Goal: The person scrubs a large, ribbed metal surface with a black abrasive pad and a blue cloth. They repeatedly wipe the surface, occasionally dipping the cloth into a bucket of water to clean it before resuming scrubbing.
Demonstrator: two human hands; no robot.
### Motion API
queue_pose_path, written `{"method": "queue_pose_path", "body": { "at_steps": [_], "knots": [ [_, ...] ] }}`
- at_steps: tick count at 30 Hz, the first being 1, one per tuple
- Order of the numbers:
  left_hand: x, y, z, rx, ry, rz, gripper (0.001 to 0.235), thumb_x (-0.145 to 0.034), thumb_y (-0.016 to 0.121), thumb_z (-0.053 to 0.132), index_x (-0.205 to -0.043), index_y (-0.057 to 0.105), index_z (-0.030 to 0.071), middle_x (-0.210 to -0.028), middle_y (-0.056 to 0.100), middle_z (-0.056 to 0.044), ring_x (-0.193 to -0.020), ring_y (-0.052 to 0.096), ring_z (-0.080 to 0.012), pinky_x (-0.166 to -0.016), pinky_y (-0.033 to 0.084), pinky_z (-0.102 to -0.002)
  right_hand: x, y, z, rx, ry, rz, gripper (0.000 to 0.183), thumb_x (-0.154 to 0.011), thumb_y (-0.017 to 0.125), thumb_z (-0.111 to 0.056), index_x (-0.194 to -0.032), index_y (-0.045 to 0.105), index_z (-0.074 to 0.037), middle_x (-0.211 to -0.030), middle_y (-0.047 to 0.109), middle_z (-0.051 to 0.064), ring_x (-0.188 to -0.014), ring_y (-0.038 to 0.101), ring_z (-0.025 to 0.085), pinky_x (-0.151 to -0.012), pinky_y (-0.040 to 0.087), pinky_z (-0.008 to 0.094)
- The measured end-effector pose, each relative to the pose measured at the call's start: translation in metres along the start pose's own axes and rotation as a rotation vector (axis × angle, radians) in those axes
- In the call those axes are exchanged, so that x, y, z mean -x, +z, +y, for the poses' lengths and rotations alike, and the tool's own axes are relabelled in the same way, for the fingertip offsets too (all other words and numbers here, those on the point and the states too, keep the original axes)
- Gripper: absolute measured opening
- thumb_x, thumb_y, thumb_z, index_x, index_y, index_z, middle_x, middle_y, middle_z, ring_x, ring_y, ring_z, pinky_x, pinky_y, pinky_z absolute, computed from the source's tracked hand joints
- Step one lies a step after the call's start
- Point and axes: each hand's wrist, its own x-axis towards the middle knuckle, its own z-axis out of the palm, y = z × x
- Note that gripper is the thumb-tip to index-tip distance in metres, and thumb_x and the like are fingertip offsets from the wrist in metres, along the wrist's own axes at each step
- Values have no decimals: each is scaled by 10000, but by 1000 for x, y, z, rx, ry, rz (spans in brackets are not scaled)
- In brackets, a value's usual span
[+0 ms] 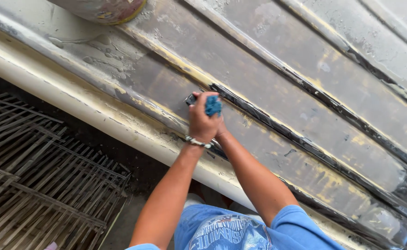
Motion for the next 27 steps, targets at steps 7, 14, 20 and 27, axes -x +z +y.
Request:
{"method": "queue_pose_path", "body": {
  "at_steps": [7, 14, 20, 27],
  "knots": [
    [-9, 48, 74, -117, -245, -332, 304, -879, 680, 315, -1137, 690, 155, -883, 748, -145, -855, 745, -344, -785, 565, -476, -33, -46, -47, -238, 235, -165, 444, -1001, 716, -221, -1397, 588, -65, -1245, 647, 29, -1173, 590, 144, -1062, 451, 305],
    [-1, 50, 60, -124, 3, -109, 313, -920, 714, 331, -1130, 613, 121, -1016, 714, -154, -978, 683, -389, -897, 530, -504, -39, -109, -58, -475, 369, -72, 498, -986, 693, -225, -1440, 580, -55, -1191, 641, 47, -1124, 595, 195, -973, 454, 370],
    [8, 17, -63, -329, 119, -61, 510, -944, 720, 250, -1410, 541, 145, -1425, 543, -172, -1366, 487, -392, -1156, 400, -512, 14, -165, -51, 475, -49, -33, 483, -928, 732, -170, -1395, 624, -113, -1255, 607, 114, -1211, 557, 297, -1050, 415, 453],
    [-81, -22, -91, -663, -49, -8, 843, -879, 722, 314, -1582, 313, 92, -1648, 212, -246, -1536, 180, -427, -1252, 157, -554, 5, -141, -44, 649, -190, 7, 393, -913, 753, -123, -1301, 689, -139, -1214, 632, 99, -1183, 578, 308, -1079, 398, 460]
  ]
}}
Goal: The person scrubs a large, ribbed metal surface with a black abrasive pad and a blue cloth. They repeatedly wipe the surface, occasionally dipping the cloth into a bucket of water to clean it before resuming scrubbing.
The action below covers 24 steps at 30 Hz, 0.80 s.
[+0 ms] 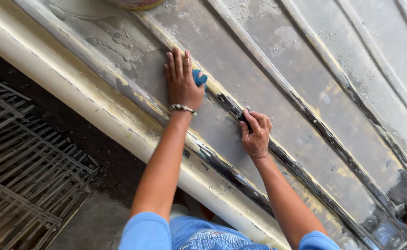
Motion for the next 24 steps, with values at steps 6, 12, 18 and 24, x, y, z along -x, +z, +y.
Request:
{"method": "queue_pose_path", "body": {
  "at_steps": [6, 12, 18, 24],
  "knots": [
    [64, 19, -8, -108, 324, -284, 954, -861, 683, 344, -1651, 238, 47, -1755, 166, -149, -1642, 119, -297, -1348, 120, -426, -32, 13, -20, -37, -101, -47, 409, -887, 748, -55, -1286, 684, -123, -1207, 639, 124, -1146, 573, 346, -1040, 453, 454],
    [59, -5, -5, 45, 129, -148, 1173, -775, 715, 572, -1580, 172, -86, -1666, 155, -293, -1563, 97, -386, -1268, 78, -523, -146, 108, -64, -146, -348, 20, 389, -909, 763, -79, -1286, 685, -137, -1192, 661, 109, -1071, 604, 335, -970, 470, 449],
    [59, -37, -1, -130, -31, -338, 1272, -628, 757, 608, -1582, 220, -40, -1673, 174, -209, -1557, 129, -326, -1246, 65, -554, -92, 48, -35, -82, -375, -102, 425, -908, 713, -46, -1316, 688, -160, -1238, 655, 107, -1112, 607, 329, -1013, 458, 450],
    [62, -18, -1, -203, 19, -246, 1224, -654, 783, 591, -1571, 286, -49, -1676, 207, -232, -1571, 170, -345, -1267, 102, -551, -148, 88, -77, -103, -436, -117, 451, -896, 764, -84, -1333, 686, -163, -1256, 659, 101, -1095, 597, 338, -1008, 482, 443]
  ]
}}
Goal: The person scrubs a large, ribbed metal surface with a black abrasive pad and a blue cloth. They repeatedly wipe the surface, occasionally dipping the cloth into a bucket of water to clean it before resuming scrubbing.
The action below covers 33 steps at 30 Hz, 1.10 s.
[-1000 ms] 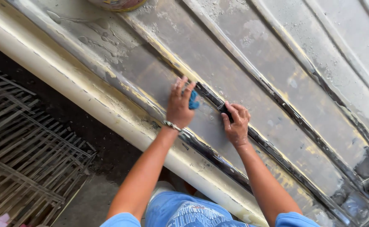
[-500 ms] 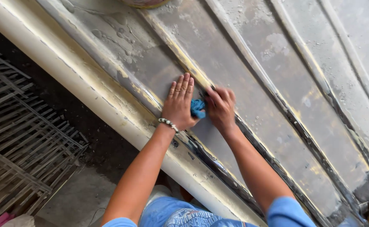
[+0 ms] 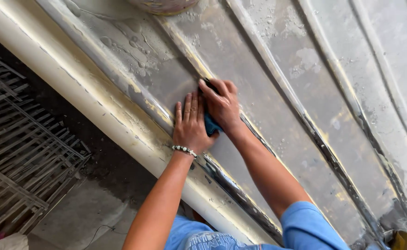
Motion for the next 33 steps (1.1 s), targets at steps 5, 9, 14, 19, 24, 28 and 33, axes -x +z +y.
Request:
{"method": "queue_pose_path", "body": {
  "at_steps": [5, 9, 14, 19, 24, 28, 33],
  "knots": [
    [10, 4, -6, 85, -22, 78, 1196, -689, 784, 576, -1591, 296, -40, -1682, 235, -217, -1578, 191, -321, -1286, 118, -532, 45, -20, 8, 7, -1, 14, 486, -877, 768, -81, -1347, 672, -159, -1289, 654, 120, -1100, 605, 350, -995, 491, 449],
    [13, 3, -7, 118, -6, 98, 1178, -697, 786, 589, -1561, 308, -54, -1665, 237, -237, -1558, 205, -344, -1263, 112, -558, 58, -29, 15, 10, -6, -18, 506, -868, 742, -10, -1350, 682, -154, -1258, 656, 124, -1073, 615, 339, -969, 511, 447],
    [8, 6, -1, 48, -28, 41, 1161, -681, 782, 572, -1569, 328, -22, -1667, 256, -202, -1566, 217, -318, -1273, 114, -540, -32, 3, -2, -93, -31, 12, 481, -902, 752, -46, -1363, 663, -149, -1258, 651, 132, -1077, 614, 356, -965, 521, 433],
    [9, 6, -7, 3, -2, 97, 1138, -701, 783, 570, -1572, 344, -18, -1674, 273, -194, -1574, 220, -314, -1277, 117, -544, 46, -38, 14, -47, -49, 2, 461, -911, 735, -22, -1352, 674, -143, -1274, 658, 142, -1078, 625, 354, -959, 514, 453],
    [13, 4, -6, 74, 1, 85, 1172, -652, 804, 558, -1556, 360, -41, -1658, 273, -221, -1552, 217, -337, -1257, 114, -567, 50, -31, 20, -63, -33, -10, 470, -859, 727, -13, -1318, 693, -112, -1231, 655, 143, -1018, 614, 357, -926, 515, 460],
    [8, 10, -4, 44, 13, 90, 1142, -668, 809, 547, -1562, 360, -4, -1668, 274, -212, -1565, 216, -327, -1269, 111, -562, -26, 1, 3, -49, -57, 62, 444, -907, 750, -43, -1338, 685, -125, -1245, 662, 131, -1054, 621, 348, -961, 506, 452],
    [11, -2, -5, 102, 14, 108, 1143, -662, 813, 538, -1552, 380, -34, -1661, 275, -222, -1563, 221, -334, -1268, 116, -567, 51, -24, 13, 20, -39, 38, 459, -862, 754, -62, -1309, 705, -157, -1214, 679, 122, -992, 615, 320, -917, 498, 437]
  ]
}}
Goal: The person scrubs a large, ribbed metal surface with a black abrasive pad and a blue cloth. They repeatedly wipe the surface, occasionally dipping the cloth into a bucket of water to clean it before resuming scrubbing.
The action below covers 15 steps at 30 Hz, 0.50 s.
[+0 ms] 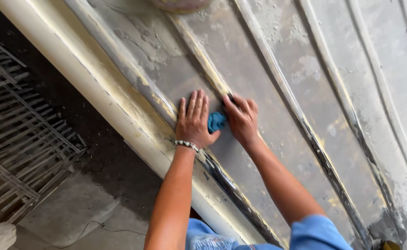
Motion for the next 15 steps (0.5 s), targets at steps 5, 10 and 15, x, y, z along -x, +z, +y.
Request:
{"method": "queue_pose_path", "body": {
  "at_steps": [5, 10, 15],
  "knots": [
    [9, 9, -7, 7, -1, 35, 1093, -668, 796, 488, -1542, 402, -36, -1637, 329, -211, -1539, 266, -330, -1259, 137, -567, -48, 31, -15, -24, -37, -34, 438, -883, 782, -86, -1310, 706, -145, -1170, 667, 113, -960, 595, 316, -886, 494, 430],
    [9, 13, -5, 31, -30, 28, 995, -674, 787, 452, -1494, 443, 6, -1623, 373, -195, -1542, 297, -318, -1272, 147, -558, -59, 26, -19, -32, -69, -30, 433, -912, 779, -97, -1331, 700, -168, -1202, 657, 107, -1007, 591, 321, -917, 499, 419],
    [2, 10, -7, 47, 6, 113, 1011, -695, 779, 453, -1516, 437, -28, -1626, 369, -200, -1529, 300, -326, -1261, 166, -549, -14, 11, -12, 70, 7, -42, 417, -882, 760, -84, -1283, 718, -189, -1122, 618, 139, -992, 566, 350, -911, 462, 458]
  ]
}}
